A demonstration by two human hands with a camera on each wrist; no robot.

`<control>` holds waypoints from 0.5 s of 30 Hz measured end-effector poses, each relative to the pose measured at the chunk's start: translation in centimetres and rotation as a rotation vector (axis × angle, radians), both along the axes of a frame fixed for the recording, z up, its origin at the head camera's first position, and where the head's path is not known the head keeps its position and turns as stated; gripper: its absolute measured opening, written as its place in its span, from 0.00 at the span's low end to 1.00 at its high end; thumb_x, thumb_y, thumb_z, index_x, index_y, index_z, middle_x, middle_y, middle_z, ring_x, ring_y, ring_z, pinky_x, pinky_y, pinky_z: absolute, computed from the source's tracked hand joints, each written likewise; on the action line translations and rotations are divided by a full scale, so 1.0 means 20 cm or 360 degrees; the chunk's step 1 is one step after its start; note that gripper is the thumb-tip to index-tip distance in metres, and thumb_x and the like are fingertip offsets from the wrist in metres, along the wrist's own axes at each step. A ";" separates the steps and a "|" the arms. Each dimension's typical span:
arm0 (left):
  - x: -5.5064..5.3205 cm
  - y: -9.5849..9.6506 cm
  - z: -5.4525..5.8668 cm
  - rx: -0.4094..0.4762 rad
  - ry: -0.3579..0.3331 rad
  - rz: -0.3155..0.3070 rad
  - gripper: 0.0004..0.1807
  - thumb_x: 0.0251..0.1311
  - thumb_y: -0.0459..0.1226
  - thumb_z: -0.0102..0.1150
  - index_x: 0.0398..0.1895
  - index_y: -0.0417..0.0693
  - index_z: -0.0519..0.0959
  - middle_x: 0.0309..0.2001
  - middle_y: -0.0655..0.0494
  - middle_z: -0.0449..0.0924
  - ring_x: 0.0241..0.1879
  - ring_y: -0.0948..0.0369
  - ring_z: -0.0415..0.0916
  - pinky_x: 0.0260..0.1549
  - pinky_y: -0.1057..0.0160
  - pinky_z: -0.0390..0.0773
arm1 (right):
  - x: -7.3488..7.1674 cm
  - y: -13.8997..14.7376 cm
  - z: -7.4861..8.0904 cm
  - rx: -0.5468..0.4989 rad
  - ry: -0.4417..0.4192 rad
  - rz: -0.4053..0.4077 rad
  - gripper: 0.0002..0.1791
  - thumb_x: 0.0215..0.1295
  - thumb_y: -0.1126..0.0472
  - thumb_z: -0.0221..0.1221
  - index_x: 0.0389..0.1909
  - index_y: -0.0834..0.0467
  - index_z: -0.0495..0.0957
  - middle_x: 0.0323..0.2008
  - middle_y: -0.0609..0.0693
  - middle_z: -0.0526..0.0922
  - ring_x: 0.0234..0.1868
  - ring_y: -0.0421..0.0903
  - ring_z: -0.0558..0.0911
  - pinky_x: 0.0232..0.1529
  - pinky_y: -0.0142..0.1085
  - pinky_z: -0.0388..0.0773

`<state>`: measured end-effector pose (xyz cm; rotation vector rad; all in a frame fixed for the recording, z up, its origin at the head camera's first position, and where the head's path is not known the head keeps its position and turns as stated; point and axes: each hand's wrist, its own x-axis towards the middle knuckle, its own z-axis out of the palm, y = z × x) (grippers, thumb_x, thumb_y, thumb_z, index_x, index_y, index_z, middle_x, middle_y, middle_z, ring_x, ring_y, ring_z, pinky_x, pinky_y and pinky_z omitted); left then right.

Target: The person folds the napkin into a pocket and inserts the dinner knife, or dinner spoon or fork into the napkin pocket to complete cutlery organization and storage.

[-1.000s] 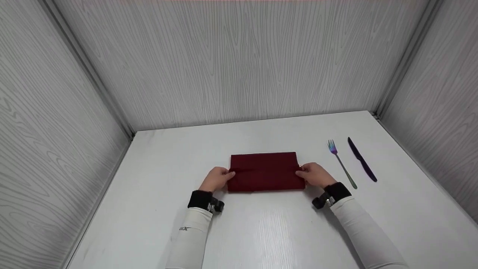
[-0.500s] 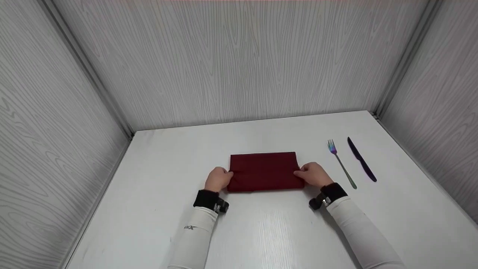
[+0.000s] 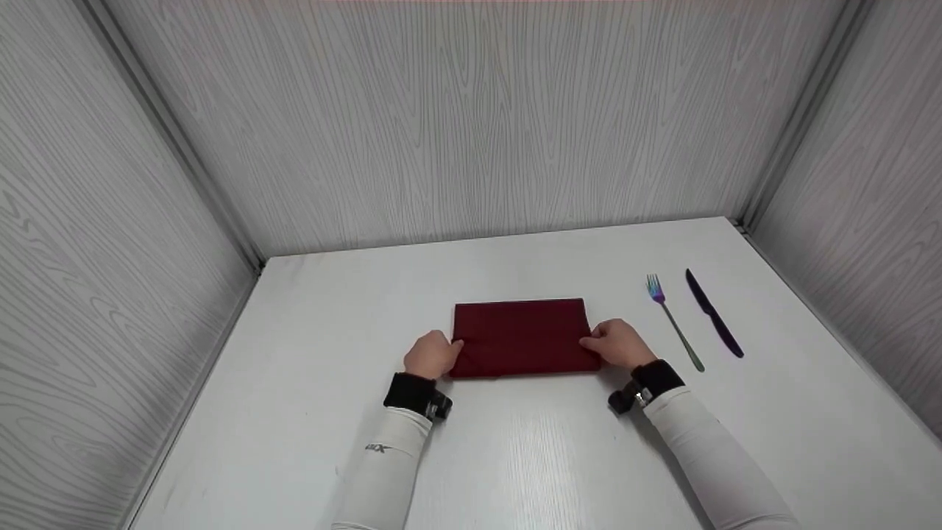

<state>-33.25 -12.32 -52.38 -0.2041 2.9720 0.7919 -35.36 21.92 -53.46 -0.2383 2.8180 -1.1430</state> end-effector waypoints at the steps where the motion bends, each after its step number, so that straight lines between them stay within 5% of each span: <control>1: 0.00 0.00 0.00 -0.0006 0.0031 0.0001 0.20 0.74 0.48 0.60 0.38 0.38 0.82 0.33 0.45 0.86 0.36 0.52 0.85 0.37 0.51 0.84 | 0.00 0.00 0.00 -0.0004 -0.0005 -0.0002 0.22 0.71 0.58 0.64 0.17 0.52 0.69 0.15 0.40 0.64 0.20 0.40 0.65 0.26 0.33 0.62; 7: 0.03 0.03 0.04 0.0084 0.0279 -0.0145 0.16 0.71 0.44 0.68 0.33 0.43 0.76 0.29 0.48 0.81 0.33 0.52 0.81 0.32 0.53 0.80 | 0.00 0.00 0.00 -0.0001 -0.0011 -0.0004 0.23 0.71 0.58 0.64 0.16 0.52 0.67 0.15 0.41 0.64 0.20 0.40 0.65 0.26 0.33 0.61; 15: 0.04 0.05 0.03 0.0012 0.0205 -0.0491 0.12 0.66 0.40 0.72 0.30 0.41 0.84 0.32 0.49 0.85 0.34 0.54 0.81 0.38 0.56 0.82 | 0.00 0.00 0.01 -0.0001 -0.0043 0.0001 0.21 0.72 0.58 0.63 0.18 0.52 0.69 0.16 0.41 0.64 0.20 0.40 0.66 0.26 0.33 0.63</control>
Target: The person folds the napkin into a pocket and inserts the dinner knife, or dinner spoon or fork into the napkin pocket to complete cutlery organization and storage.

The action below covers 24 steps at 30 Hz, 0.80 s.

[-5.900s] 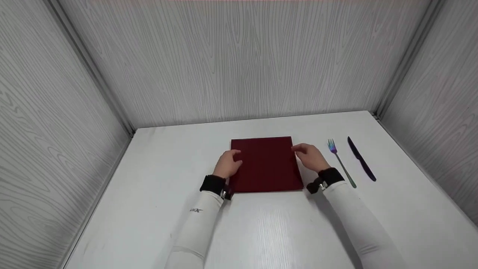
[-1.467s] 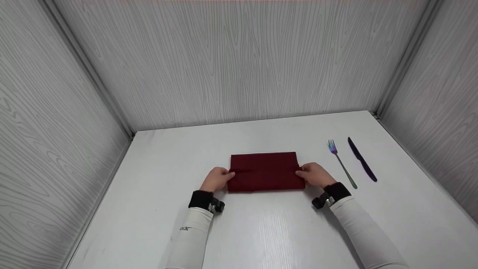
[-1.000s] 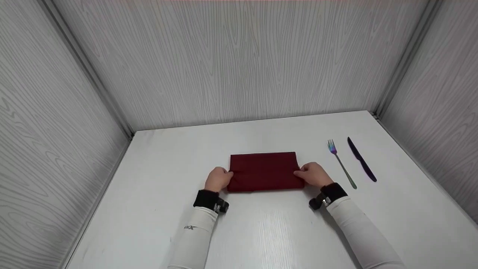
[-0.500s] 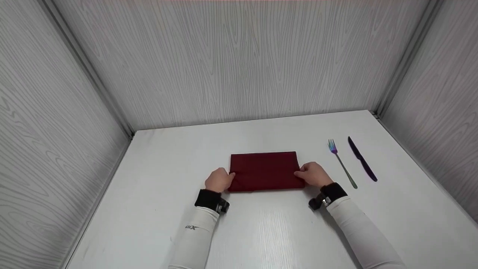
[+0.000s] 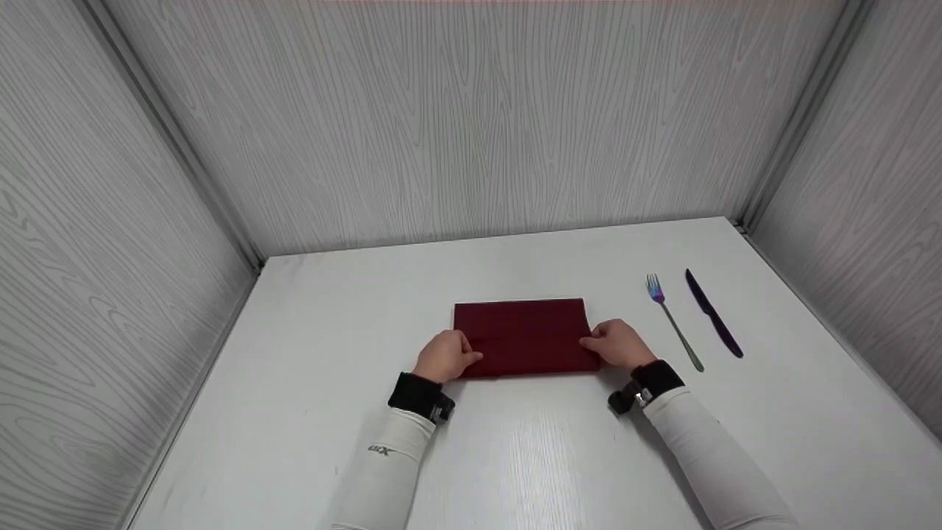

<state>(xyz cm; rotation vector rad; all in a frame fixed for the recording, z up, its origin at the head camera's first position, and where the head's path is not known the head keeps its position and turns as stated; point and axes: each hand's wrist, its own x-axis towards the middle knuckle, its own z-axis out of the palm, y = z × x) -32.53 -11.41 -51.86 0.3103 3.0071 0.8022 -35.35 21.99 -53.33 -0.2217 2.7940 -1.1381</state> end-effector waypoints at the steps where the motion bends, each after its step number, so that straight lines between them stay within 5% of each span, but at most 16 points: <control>1: 0.00 0.00 0.00 -0.0011 -0.0005 -0.0015 0.13 0.66 0.41 0.72 0.31 0.40 0.84 0.33 0.48 0.86 0.35 0.54 0.82 0.38 0.55 0.83 | 0.00 0.00 0.00 0.0003 -0.0003 -0.0004 0.21 0.72 0.58 0.63 0.18 0.52 0.69 0.16 0.41 0.65 0.20 0.40 0.66 0.26 0.33 0.64; 12: 0.04 0.02 -0.02 -0.0105 -0.0038 -0.0023 0.24 0.62 0.48 0.76 0.41 0.33 0.80 0.42 0.39 0.81 0.44 0.44 0.82 0.44 0.46 0.85 | 0.00 0.03 0.01 0.0095 -0.0011 -0.0025 0.16 0.69 0.54 0.67 0.25 0.59 0.79 0.19 0.44 0.76 0.22 0.41 0.72 0.27 0.34 0.69; 17: 0.05 0.04 -0.02 -0.0152 -0.0028 0.0004 0.27 0.60 0.50 0.77 0.39 0.34 0.78 0.43 0.37 0.80 0.46 0.42 0.81 0.44 0.43 0.85 | 0.02 0.01 0.04 0.0063 0.0069 -0.0101 0.15 0.74 0.53 0.63 0.32 0.60 0.75 0.25 0.48 0.76 0.26 0.43 0.74 0.30 0.35 0.70; 21: 0.05 0.04 -0.02 -0.0174 -0.0033 0.0027 0.28 0.60 0.50 0.77 0.41 0.34 0.77 0.45 0.35 0.81 0.48 0.41 0.82 0.45 0.43 0.85 | 0.08 -0.11 0.08 -0.0287 0.0205 -0.0134 0.12 0.79 0.56 0.58 0.42 0.63 0.76 0.32 0.53 0.80 0.31 0.45 0.78 0.34 0.35 0.74; 24: 0.05 0.05 -0.03 -0.0185 -0.0034 0.0043 0.30 0.60 0.50 0.77 0.45 0.33 0.76 0.47 0.34 0.81 0.49 0.41 0.82 0.46 0.43 0.85 | 0.13 -0.23 0.07 -0.0710 0.0072 0.0050 0.16 0.82 0.56 0.56 0.52 0.68 0.76 0.40 0.57 0.85 0.38 0.44 0.84 0.42 0.35 0.81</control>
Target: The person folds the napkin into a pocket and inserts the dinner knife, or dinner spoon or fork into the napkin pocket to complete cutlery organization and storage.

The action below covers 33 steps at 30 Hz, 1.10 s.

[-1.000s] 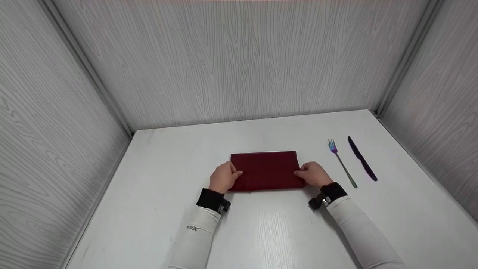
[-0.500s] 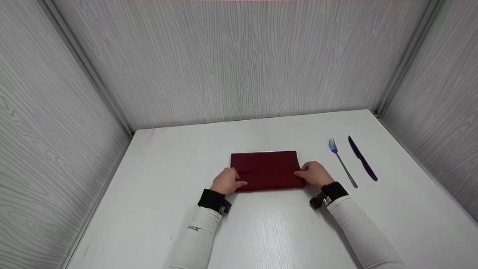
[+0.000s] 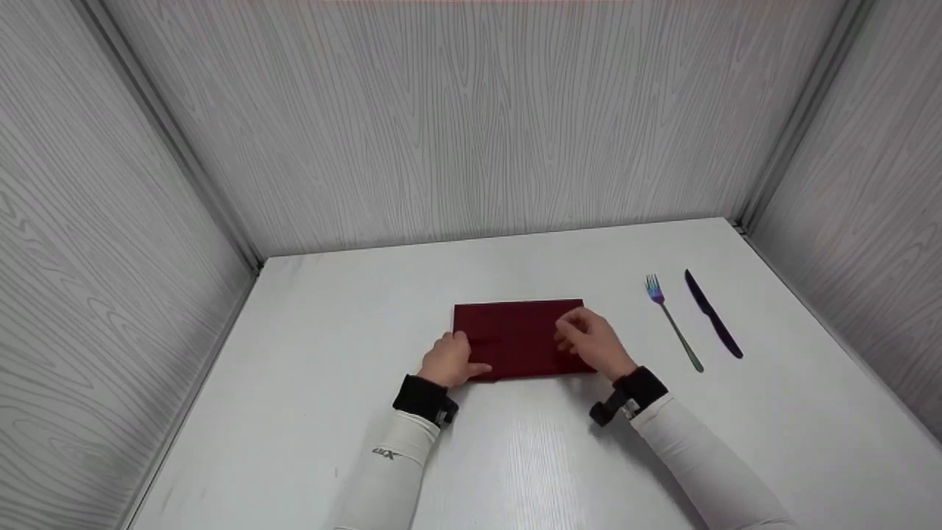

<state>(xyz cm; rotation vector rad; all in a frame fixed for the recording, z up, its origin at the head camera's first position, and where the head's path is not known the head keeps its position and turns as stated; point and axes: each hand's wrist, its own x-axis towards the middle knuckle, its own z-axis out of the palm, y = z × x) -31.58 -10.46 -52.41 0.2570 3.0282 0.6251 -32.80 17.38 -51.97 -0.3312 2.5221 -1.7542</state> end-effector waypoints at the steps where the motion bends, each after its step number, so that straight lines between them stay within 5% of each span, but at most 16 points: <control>1: 0.00 0.00 0.00 0.0002 -0.0007 0.0007 0.31 0.60 0.50 0.77 0.47 0.32 0.76 0.48 0.33 0.81 0.50 0.40 0.82 0.46 0.43 0.85 | 0.01 -0.04 -0.01 -0.0132 -0.0075 0.0095 0.19 0.82 0.56 0.55 0.56 0.69 0.75 0.44 0.58 0.86 0.41 0.45 0.86 0.45 0.35 0.83; 5: 0.00 0.01 0.00 0.0027 -0.0039 0.0036 0.36 0.60 0.50 0.77 0.55 0.31 0.73 0.52 0.32 0.80 0.53 0.39 0.81 0.49 0.42 0.84 | 0.04 -0.14 -0.09 -0.0536 -0.0414 0.0360 0.28 0.85 0.55 0.50 0.70 0.74 0.65 0.62 0.66 0.82 0.58 0.51 0.87 0.63 0.42 0.80; 13: 0.00 0.00 0.00 0.0055 -0.0084 0.0084 0.40 0.60 0.50 0.78 0.60 0.28 0.71 0.55 0.31 0.79 0.56 0.39 0.81 0.53 0.43 0.83 | 0.03 -0.11 -0.15 -0.0903 -0.0863 0.0275 0.34 0.87 0.56 0.41 0.81 0.72 0.45 0.78 0.68 0.63 0.79 0.60 0.66 0.81 0.49 0.56; 20: 0.00 -0.01 0.01 0.0094 -0.0084 0.0060 0.40 0.60 0.49 0.78 0.59 0.26 0.71 0.55 0.30 0.79 0.56 0.39 0.80 0.53 0.42 0.83 | 0.02 0.00 -0.13 -0.1001 -0.0926 0.0190 0.35 0.88 0.54 0.36 0.82 0.71 0.38 0.80 0.67 0.59 0.80 0.58 0.64 0.81 0.44 0.57; 27: 0.00 -0.01 0.01 0.0096 -0.0090 0.0066 0.41 0.59 0.50 0.78 0.61 0.26 0.71 0.56 0.30 0.79 0.57 0.39 0.80 0.53 0.42 0.83 | 0.03 0.08 -0.11 -0.1020 -0.0940 0.0113 0.36 0.88 0.50 0.35 0.83 0.69 0.42 0.80 0.66 0.61 0.76 0.55 0.72 0.71 0.37 0.74; 33: 0.00 -0.01 0.01 0.0061 -0.0096 0.0066 0.43 0.60 0.51 0.77 0.62 0.25 0.70 0.56 0.31 0.79 0.56 0.40 0.81 0.52 0.43 0.84 | 0.02 0.09 -0.11 -0.1003 -0.0928 0.0151 0.36 0.89 0.50 0.35 0.83 0.69 0.41 0.80 0.66 0.61 0.73 0.51 0.76 0.63 0.32 0.79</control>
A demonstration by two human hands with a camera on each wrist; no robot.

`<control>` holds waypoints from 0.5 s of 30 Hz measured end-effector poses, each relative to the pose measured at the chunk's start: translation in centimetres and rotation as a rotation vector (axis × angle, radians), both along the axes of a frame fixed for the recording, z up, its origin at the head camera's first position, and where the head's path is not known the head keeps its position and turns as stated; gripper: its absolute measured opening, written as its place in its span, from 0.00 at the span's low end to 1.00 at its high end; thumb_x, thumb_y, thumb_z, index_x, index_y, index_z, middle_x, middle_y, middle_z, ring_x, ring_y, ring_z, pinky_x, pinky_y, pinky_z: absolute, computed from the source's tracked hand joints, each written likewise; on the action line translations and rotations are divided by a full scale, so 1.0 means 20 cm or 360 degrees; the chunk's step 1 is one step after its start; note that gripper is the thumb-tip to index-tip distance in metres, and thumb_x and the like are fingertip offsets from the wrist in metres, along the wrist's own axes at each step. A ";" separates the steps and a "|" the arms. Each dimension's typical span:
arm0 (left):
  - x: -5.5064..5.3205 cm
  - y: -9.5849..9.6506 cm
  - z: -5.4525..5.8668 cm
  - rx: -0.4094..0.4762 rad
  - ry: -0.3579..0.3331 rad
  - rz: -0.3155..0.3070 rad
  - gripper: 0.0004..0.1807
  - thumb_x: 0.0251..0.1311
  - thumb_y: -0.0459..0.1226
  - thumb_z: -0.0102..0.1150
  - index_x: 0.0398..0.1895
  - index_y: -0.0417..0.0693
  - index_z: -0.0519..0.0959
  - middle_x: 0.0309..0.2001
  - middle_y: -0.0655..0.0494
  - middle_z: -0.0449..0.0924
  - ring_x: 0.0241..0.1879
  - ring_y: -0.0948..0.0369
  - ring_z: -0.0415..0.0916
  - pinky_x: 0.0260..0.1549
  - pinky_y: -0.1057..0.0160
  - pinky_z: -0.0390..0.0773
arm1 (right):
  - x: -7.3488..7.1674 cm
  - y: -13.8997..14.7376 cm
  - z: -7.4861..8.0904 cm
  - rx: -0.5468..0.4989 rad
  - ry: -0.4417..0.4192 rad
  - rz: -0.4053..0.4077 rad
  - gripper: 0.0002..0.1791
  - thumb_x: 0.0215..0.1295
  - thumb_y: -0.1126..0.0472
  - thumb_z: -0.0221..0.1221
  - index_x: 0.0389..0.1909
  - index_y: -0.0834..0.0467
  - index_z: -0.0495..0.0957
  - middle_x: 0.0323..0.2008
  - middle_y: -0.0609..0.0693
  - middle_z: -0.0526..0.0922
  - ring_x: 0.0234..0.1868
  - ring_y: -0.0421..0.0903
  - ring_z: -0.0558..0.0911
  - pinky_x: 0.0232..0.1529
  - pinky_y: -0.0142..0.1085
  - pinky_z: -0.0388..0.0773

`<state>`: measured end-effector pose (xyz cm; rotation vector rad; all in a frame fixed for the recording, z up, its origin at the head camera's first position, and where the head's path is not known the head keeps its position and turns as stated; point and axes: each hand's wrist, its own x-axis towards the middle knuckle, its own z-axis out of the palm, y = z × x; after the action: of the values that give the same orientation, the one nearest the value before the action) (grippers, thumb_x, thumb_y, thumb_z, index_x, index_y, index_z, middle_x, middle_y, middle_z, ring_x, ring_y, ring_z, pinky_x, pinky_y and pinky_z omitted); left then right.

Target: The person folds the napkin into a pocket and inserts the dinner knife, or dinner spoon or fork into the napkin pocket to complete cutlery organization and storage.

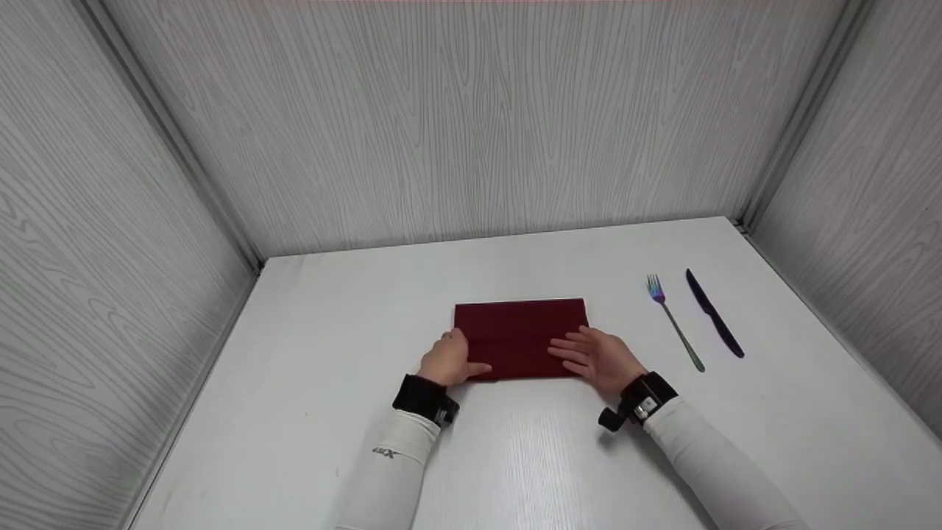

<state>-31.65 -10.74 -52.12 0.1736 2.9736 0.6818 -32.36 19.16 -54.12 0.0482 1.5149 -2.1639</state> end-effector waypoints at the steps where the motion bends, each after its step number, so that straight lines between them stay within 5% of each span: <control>1: 0.00 0.00 0.00 -0.0005 -0.0001 -0.0001 0.42 0.60 0.51 0.77 0.62 0.25 0.70 0.56 0.31 0.79 0.56 0.40 0.81 0.52 0.43 0.84 | 0.00 0.00 0.00 0.0001 -0.0001 -0.0001 0.36 0.88 0.49 0.35 0.83 0.69 0.41 0.80 0.66 0.61 0.73 0.51 0.76 0.63 0.32 0.79; 6: 0.00 0.00 0.00 -0.0005 -0.0001 0.0001 0.42 0.60 0.51 0.77 0.61 0.25 0.70 0.56 0.30 0.78 0.56 0.39 0.80 0.52 0.42 0.84 | 0.00 -0.02 0.02 0.0020 -0.0038 -0.0004 0.37 0.88 0.51 0.38 0.83 0.68 0.39 0.81 0.66 0.59 0.76 0.53 0.72 0.63 0.31 0.78; 9: 0.00 0.00 0.00 -0.0005 -0.0002 0.0005 0.42 0.60 0.51 0.77 0.61 0.25 0.70 0.56 0.30 0.78 0.56 0.39 0.80 0.52 0.42 0.83 | -0.03 -0.04 0.06 0.0114 -0.0008 -0.0014 0.37 0.87 0.53 0.40 0.83 0.69 0.40 0.80 0.68 0.60 0.70 0.51 0.79 0.60 0.31 0.79; 12: 0.00 0.01 0.00 -0.0010 -0.0005 0.0011 0.42 0.60 0.51 0.77 0.61 0.26 0.70 0.56 0.31 0.78 0.56 0.39 0.80 0.53 0.42 0.83 | -0.09 -0.04 0.10 0.0327 0.0135 -0.0064 0.34 0.85 0.56 0.45 0.81 0.70 0.49 0.74 0.69 0.69 0.57 0.45 0.86 0.52 0.30 0.80; 15: 0.00 0.01 0.00 -0.0017 -0.0011 0.0009 0.42 0.60 0.51 0.77 0.61 0.26 0.70 0.56 0.31 0.78 0.56 0.39 0.80 0.52 0.42 0.83 | -0.17 -0.04 0.14 0.0726 0.0390 -0.0142 0.28 0.82 0.59 0.51 0.74 0.70 0.64 0.65 0.66 0.79 0.51 0.45 0.86 0.48 0.32 0.80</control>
<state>-31.64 -10.54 -52.19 0.1618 2.9719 0.6654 -35.84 18.43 -51.31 0.0035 2.1611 -1.8979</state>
